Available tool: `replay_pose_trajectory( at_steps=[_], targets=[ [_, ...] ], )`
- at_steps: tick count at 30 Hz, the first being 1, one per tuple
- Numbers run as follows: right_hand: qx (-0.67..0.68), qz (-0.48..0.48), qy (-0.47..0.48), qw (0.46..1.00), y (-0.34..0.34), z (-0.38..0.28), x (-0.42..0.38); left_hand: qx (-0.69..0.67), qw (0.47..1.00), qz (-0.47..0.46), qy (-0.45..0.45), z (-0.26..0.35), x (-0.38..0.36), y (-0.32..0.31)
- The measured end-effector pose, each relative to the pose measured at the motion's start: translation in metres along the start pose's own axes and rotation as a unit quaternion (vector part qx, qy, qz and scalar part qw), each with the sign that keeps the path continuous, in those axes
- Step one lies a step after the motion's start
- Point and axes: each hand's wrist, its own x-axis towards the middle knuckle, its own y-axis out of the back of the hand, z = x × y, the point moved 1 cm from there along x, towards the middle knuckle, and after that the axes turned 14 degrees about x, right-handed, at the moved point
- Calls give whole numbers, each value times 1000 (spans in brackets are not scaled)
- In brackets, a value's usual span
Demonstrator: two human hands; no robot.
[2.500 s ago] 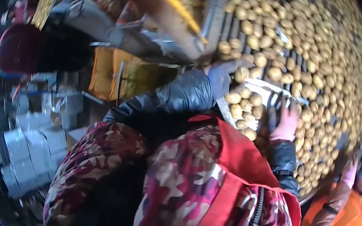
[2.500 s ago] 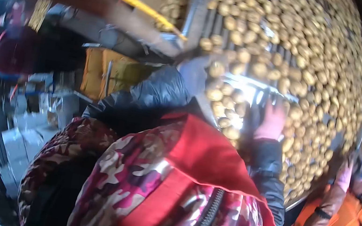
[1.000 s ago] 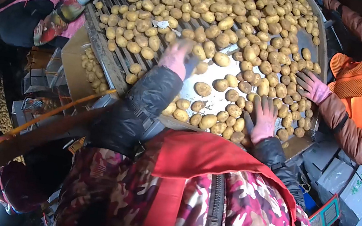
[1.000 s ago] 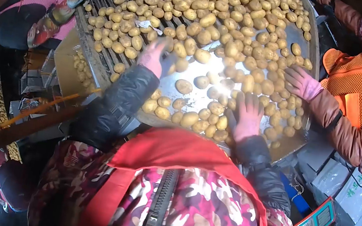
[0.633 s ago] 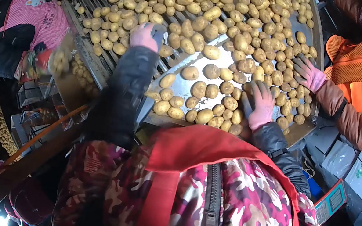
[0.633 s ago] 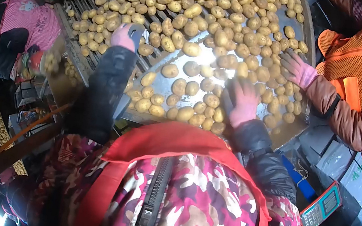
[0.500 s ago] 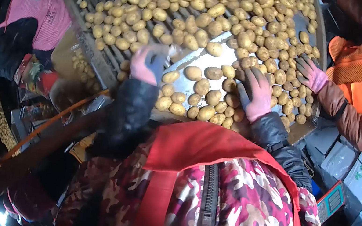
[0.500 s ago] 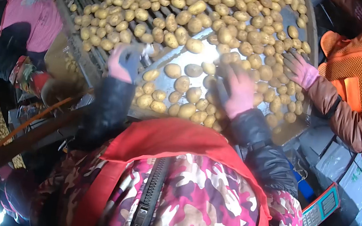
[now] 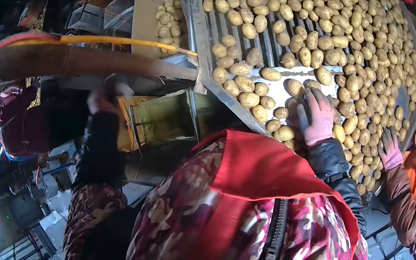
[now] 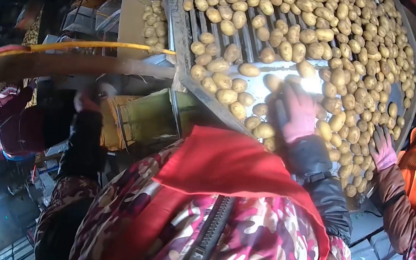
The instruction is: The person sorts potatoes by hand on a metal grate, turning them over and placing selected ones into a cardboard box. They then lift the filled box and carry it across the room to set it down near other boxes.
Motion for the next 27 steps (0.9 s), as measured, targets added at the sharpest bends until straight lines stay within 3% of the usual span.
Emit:
replay_pose_trajectory(
  at_steps=[1,4,5,6,7,8,9,10,14,15,16,18,21,22,24,27],
  targets=[
    [-3,-10,8,1000,2,-6,3,268,957,58,94,-13,15,8],
    [-4,-15,62,998,3,-20,11,361,903,224,66,77,-11,90],
    [2,-39,82,996,4,-23,13,231,971,-38,59,3,22,16],
    [9,-64,101,993,6,-29,15,242,964,-68,-85,96,-21,58],
    [-35,-89,95,991,-2,-27,11,53,976,-34,-207,167,-49,83],
    [-58,-95,98,989,-8,-21,8,-123,933,-43,-336,237,-78,108],
    [-65,-105,81,989,-7,-16,8,-87,901,-63,-420,288,-95,121],
    [-74,-114,64,989,-6,-9,9,-143,874,-101,-454,332,-102,124],
    [-142,-4,-27,989,9,16,7,-124,926,49,-353,447,-51,73],
    [-144,-5,-41,989,12,35,2,-63,955,15,-289,466,-31,59],
    [-171,-24,-64,983,24,36,-1,1,976,-17,-219,478,-11,47],
    [-253,-47,-108,960,36,47,-7,17,947,-228,-227,486,25,43],
    [-263,-26,-125,956,41,57,-19,-84,955,32,-282,468,-1,23],
    [-275,-22,-122,953,38,61,-21,-108,936,11,-335,456,-21,54],
    [-280,-6,-113,953,31,67,-24,-227,897,91,-368,426,-68,73],
    [-293,10,-121,948,28,60,-21,-263,893,57,-360,352,-117,80]
  ],
)
